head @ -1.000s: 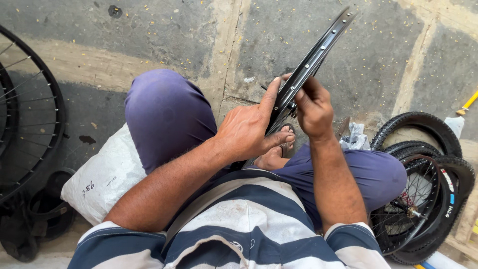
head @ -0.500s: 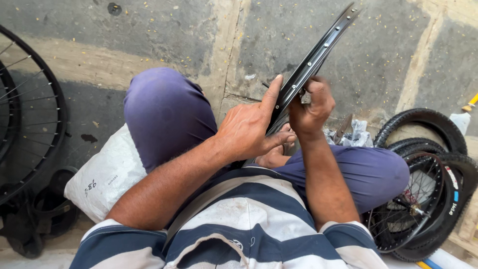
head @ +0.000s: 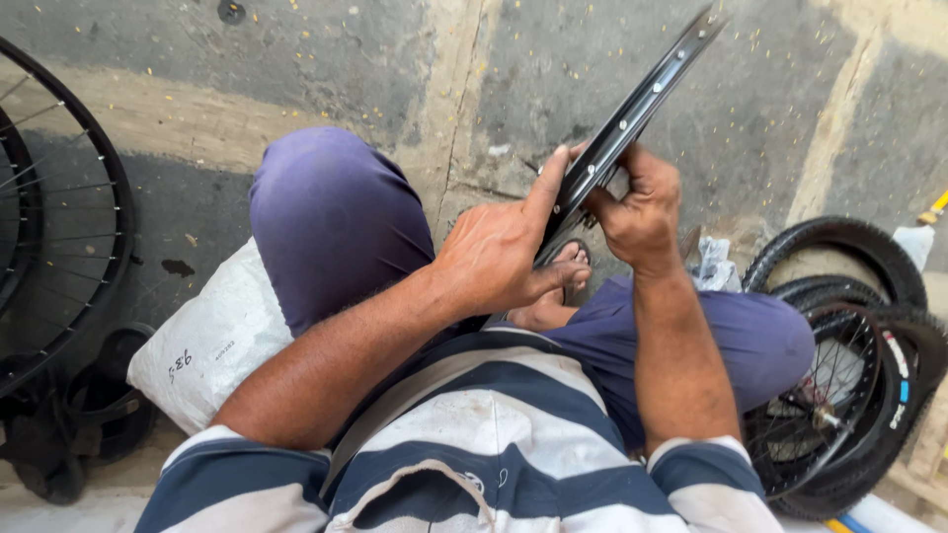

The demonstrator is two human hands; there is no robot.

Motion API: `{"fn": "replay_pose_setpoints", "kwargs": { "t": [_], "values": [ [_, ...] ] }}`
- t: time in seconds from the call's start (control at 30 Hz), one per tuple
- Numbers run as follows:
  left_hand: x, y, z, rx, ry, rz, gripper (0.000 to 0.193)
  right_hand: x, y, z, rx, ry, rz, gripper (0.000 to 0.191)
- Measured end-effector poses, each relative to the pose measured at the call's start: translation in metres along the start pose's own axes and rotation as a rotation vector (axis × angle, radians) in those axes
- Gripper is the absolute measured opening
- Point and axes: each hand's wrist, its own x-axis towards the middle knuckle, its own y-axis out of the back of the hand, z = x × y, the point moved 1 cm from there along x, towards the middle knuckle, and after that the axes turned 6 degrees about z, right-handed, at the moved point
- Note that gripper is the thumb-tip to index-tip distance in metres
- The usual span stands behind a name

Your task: The person sits on the ground holding a bicycle wheel across their lap and works around the rim and hub by hand, rotating the wheel and manipulating the spokes and hub area with their fingers. They repeatedly turn the wheel to reach different sections while keeping it braced against their body.

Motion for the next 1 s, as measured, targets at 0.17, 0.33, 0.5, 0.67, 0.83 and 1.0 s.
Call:
{"fn": "replay_pose_setpoints", "kwargs": {
  "t": [0.17,0.33,0.5,0.67,0.83,1.0],
  "values": [
    [0.000,-0.003,0.004,-0.022,-0.048,0.033,0.124,-0.001,-0.026,0.007,-0.728,0.765,0.560,0.028],
    [0.000,0.001,0.003,-0.032,-0.001,-0.017,0.122,-0.012,-0.018,0.034,-0.389,0.482,0.419,0.016],
    [0.001,0.001,0.004,-0.022,-0.006,-0.012,0.121,-0.017,0.002,0.049,0.268,0.018,0.151,0.022],
    [0.000,0.001,0.006,-0.056,-0.049,0.006,0.119,-0.007,0.013,0.034,0.563,-0.116,-0.071,0.030],
    [-0.001,0.000,0.007,-0.022,-0.042,0.013,0.117,-0.007,0.006,0.012,-0.110,0.272,0.070,0.026],
    [0.000,-0.006,0.006,-0.034,-0.034,0.031,0.118,-0.012,-0.019,0.020,-0.660,0.698,0.551,0.029]
  ]
}}
